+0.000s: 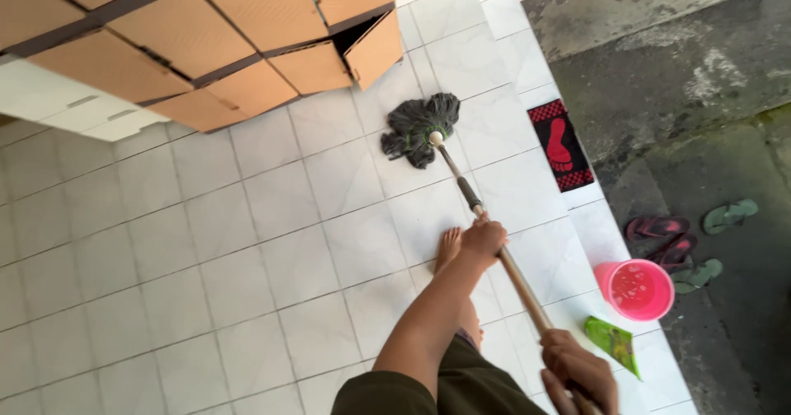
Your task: The recorder is mopping a white-tiled floor in an entryway, navigating around a cabinet and a door.
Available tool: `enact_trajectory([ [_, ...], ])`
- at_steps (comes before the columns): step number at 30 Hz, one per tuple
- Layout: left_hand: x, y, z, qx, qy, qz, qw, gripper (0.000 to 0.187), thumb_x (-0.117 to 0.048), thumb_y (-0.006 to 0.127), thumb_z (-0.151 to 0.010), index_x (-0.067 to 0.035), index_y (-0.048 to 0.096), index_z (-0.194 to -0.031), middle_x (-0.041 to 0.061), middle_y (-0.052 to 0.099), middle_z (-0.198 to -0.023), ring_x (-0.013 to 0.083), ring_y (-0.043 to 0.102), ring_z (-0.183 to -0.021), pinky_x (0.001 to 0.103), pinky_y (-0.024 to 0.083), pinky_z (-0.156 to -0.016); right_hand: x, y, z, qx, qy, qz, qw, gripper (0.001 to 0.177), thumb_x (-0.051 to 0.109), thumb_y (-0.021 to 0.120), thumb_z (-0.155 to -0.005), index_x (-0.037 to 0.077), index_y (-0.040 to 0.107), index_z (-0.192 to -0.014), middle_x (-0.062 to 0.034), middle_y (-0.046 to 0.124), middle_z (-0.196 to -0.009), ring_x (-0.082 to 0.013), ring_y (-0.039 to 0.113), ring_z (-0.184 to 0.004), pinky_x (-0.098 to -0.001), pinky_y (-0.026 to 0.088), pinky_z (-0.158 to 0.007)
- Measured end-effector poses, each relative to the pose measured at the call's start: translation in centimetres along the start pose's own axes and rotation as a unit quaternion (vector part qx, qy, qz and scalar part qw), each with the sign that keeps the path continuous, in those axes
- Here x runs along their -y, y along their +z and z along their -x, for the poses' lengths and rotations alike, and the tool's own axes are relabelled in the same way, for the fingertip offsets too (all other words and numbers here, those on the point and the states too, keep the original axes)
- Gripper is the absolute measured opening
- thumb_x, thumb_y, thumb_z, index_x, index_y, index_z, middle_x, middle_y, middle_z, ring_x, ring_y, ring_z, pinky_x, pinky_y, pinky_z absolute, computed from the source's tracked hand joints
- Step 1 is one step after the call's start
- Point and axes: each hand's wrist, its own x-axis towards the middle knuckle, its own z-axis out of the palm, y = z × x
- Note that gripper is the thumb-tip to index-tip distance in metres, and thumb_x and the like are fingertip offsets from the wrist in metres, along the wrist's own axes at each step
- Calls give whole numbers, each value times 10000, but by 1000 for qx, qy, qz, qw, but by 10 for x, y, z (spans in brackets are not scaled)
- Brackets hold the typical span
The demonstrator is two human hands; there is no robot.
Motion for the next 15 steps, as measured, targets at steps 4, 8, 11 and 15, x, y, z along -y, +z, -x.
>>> enact_trajectory([
  [4, 30, -9, -72, -13, 11, 22, 1000, 172, -250, 696, -932, -97, 762, -976, 104, 692, -1200, 420, 466, -1398, 466, 478, -1085, -13, -4, -64, 6, -4, 4, 1000, 285, -31, 640, -788, 61, 418, -634, -83, 492, -640, -242, 537, -630, -429, 506, -798],
  [8, 45, -53, -153, -1, 12, -17, 1000, 193, -278, 677, -955, -103, 751, -992, 96, 702, -1193, 394, 480, -1411, 454, 508, -1070, -49, -25, -143, 20, -9, -7, 1000, 262, -50, 599, -824, 68, 452, -642, -65, 488, -620, -223, 514, -602, -448, 516, -811],
  [11, 64, -75, -224, -11, -1, -13, 1000, 195, -292, 692, -946, -112, 754, -992, 94, 700, -1209, 376, 481, -1415, 457, 511, -1066, -81, -40, -201, 9, -11, -12, 1000, 258, -50, 586, -826, 79, 455, -645, -59, 497, -620, -218, 516, -598, -449, 515, -821],
  [15, 89, -114, -293, -8, -28, -82, 996, 250, -322, 736, -898, -122, 737, -1049, 113, 640, -1289, 357, 537, -1319, 496, 496, -1036, -113, -48, -278, 24, -36, 20, 999, 188, -46, 593, -795, 45, 468, -687, -94, 505, -663, -266, 540, -643, -463, 516, -867],
])
